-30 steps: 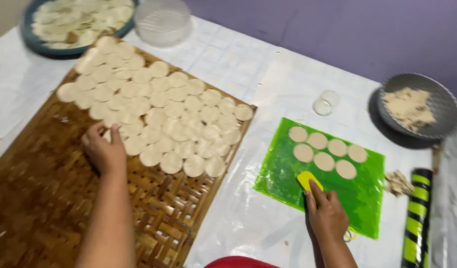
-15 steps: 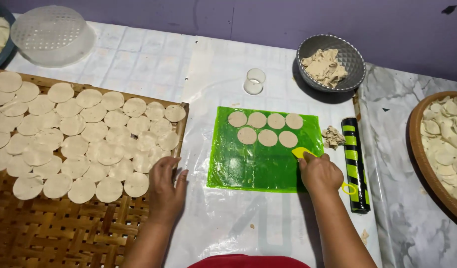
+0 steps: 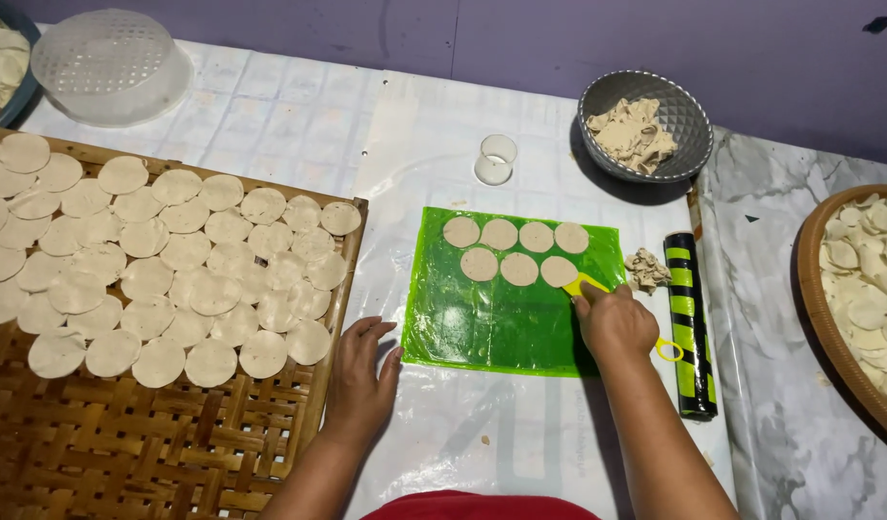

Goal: The recorder is cutting small circles from flattened dough and then rolling out a new batch of dough on a table.

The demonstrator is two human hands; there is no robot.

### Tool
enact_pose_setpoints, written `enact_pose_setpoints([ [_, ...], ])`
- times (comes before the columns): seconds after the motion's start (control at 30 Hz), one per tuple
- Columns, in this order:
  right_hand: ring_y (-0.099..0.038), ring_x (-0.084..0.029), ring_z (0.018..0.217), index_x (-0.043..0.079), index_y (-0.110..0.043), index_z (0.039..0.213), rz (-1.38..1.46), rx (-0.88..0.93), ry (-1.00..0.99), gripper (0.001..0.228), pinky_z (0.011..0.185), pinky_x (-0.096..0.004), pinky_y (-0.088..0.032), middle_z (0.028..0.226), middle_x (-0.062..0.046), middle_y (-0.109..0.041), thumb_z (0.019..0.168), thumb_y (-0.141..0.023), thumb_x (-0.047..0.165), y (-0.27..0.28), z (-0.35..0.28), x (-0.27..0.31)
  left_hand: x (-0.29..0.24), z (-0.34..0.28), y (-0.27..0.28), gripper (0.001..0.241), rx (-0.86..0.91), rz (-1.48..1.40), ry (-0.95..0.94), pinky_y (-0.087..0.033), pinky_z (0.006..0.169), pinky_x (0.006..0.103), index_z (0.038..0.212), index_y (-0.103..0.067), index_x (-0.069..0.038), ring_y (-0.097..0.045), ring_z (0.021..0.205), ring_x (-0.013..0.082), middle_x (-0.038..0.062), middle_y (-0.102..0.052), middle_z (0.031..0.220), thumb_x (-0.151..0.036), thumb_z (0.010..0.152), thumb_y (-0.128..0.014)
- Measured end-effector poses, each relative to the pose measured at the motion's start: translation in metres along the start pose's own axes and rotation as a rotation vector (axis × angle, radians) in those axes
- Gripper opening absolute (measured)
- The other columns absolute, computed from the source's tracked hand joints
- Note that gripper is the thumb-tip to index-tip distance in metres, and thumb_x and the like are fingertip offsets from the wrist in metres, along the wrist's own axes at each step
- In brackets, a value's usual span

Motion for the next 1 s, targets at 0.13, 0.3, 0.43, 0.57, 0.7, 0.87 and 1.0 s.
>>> enact_pose_setpoints([
  [0.13, -0.071, -0.027, 0.085, 0.038, -0.075, 0.125, 0.183, -0.118, -0.045, 0.035, 0.068, -0.042, -0.056, 0.102, -0.009, -0.067, 0.092, -0.069, 0.048, 0.011, -0.013, 0.002, 0.003, 0.005, -0.004, 0.035, 0.02, -0.186, 0.124, -0.056, 0.1, 0.0366, 0.129, -0.06, -0.006, -0.06, 0.121, 0.0279, 0.016, -0.051, 0.137, -0.014, 0.095, -0.063],
  [0.3, -0.067, -0.024, 0.074, 0.037, -0.077, 0.125, 0.406, -0.323, 0.067, 0.034, 0.065, -0.039, -0.054, 0.087, -0.006, -0.064, 0.092, -0.076, 0.038, 0.038, -0.033, 0.02, 0.032, 0.008, -0.042, 0.035, -0.011, -0.429, 0.239, -0.057, 0.095, 0.0341, 0.13, -0.061, -0.005, -0.067, 0.114, 0.0249, 0.013, -0.058, 0.135, -0.016, 0.096, -0.064],
  [0.43, -0.063, -0.022, 0.068, 0.036, -0.075, 0.126, 0.529, -0.317, 0.31, 0.037, 0.062, -0.038, -0.052, 0.086, -0.003, -0.063, 0.089, -0.076, 0.034, 0.075, -0.059, 0.069, 0.046, 0.014, -0.088, 0.042, 0.106, -0.966, 0.468, -0.053, 0.102, 0.0333, 0.136, -0.059, -0.004, -0.065, 0.12, 0.0229, 0.016, -0.067, 0.132, -0.029, 0.102, -0.056],
  [0.57, -0.062, -0.022, 0.066, 0.034, -0.074, 0.125, 0.579, -0.31, 0.615, 0.039, 0.06, -0.038, -0.052, 0.082, -0.002, -0.061, 0.086, -0.075, 0.034, 0.108, -0.105, 0.129, 0.03, 0.0, -0.116, 0.061, 0.376, -1.453, 0.921, -0.058, 0.093, 0.0376, 0.132, -0.055, 0.001, -0.071, 0.108, 0.0282, 0.017, -0.068, 0.121, -0.049, 0.101, -0.044],
  [0.7, -0.063, -0.024, 0.067, 0.035, -0.075, 0.123, 0.505, -0.302, 0.703, 0.039, 0.06, -0.039, -0.052, 0.082, -0.004, -0.061, 0.084, -0.074, 0.035, 0.115, -0.13, 0.163, 0.056, 0.001, -0.119, 0.052, 0.298, -1.526, 0.804, -0.06, 0.087, 0.0378, 0.131, -0.058, 0.006, -0.071, 0.098, 0.0227, 0.016, -0.07, 0.113, -0.038, 0.103, -0.056],
  [0.87, -0.067, -0.024, 0.068, 0.041, -0.075, 0.122, 0.329, -0.129, 0.521, 0.036, 0.063, -0.04, -0.055, 0.08, -0.003, -0.063, 0.086, -0.072, 0.042, 0.076, -0.127, 0.175, 0.062, 0.01, -0.028, 0.025, 0.016, -0.526, 0.474, -0.058, 0.079, 0.0317, 0.112, -0.074, -0.004, -0.072, 0.087, 0.0166, 0.012, -0.079, 0.099, -0.021, 0.096, -0.068],
  [1.0, -0.067, -0.025, 0.071, 0.039, -0.074, 0.125, 0.313, -0.191, 0.506, 0.036, 0.062, -0.04, -0.054, 0.082, -0.003, -0.063, 0.089, -0.072, 0.042, 0.049, -0.121, 0.165, 0.075, 0.006, 0.058, 0.025, -0.191, -0.343, 0.338, -0.059, 0.078, 0.0319, 0.112, -0.074, -0.005, -0.074, 0.088, 0.0168, 0.01, -0.077, 0.103, -0.022, 0.094, -0.069],
])
Point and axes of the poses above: each hand's wrist, its own z-axis towards the middle knuckle, its own y-axis out of the back of the hand, x = y × z, the point moved 9 cm from there along z, towards the middle knuckle
